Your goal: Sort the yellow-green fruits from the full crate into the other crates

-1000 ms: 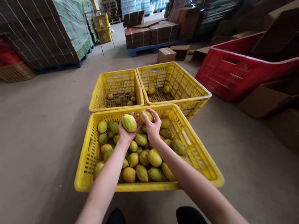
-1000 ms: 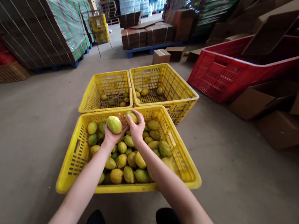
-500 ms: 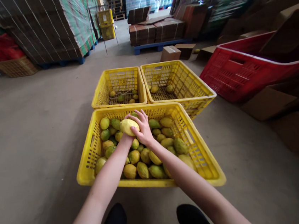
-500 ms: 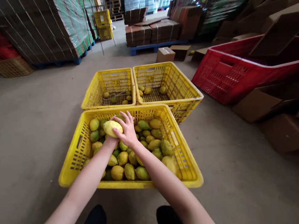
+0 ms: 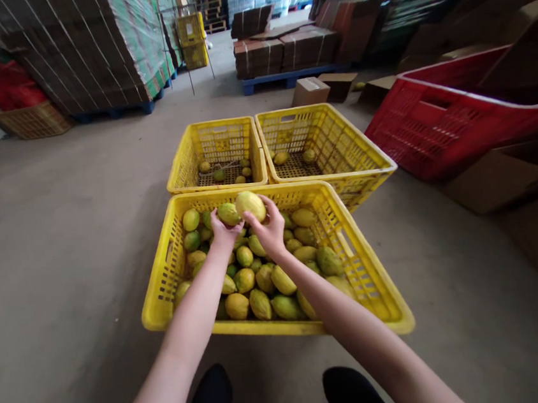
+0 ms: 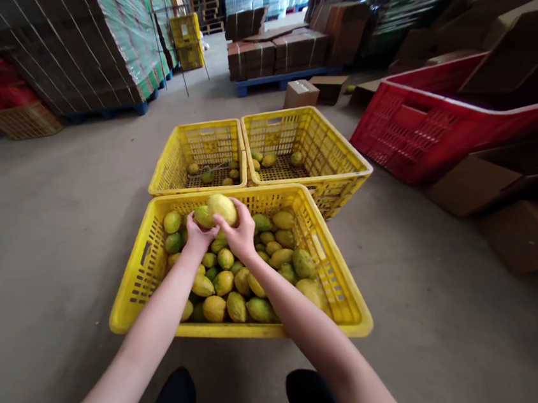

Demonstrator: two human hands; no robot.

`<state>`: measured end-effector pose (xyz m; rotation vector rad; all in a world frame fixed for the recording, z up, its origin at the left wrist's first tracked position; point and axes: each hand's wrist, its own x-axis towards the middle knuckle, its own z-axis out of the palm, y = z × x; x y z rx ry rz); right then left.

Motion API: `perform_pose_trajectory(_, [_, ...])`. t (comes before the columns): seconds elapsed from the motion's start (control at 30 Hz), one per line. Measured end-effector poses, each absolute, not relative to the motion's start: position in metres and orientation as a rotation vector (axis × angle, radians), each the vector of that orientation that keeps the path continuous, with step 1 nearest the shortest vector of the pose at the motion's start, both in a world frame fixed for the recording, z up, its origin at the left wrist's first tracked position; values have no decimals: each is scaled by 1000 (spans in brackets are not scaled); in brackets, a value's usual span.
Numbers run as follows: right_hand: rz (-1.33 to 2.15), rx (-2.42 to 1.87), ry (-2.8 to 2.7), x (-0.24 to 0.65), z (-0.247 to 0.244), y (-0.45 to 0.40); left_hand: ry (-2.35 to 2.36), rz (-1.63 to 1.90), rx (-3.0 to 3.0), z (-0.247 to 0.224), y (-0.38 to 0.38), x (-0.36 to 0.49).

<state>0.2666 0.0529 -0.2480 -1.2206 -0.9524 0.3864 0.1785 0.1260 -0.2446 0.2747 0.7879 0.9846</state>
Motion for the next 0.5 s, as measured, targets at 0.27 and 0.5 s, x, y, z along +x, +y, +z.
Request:
perform_pose_trajectory(0.27, [457, -1236, -792, 287, -259, 65, 672, 1293, 210, -232, 132, 170])
perform_pose_trajectory(0.5, [434, -1252, -1064, 281, -269, 65, 657, 1251, 385, -221, 127, 172])
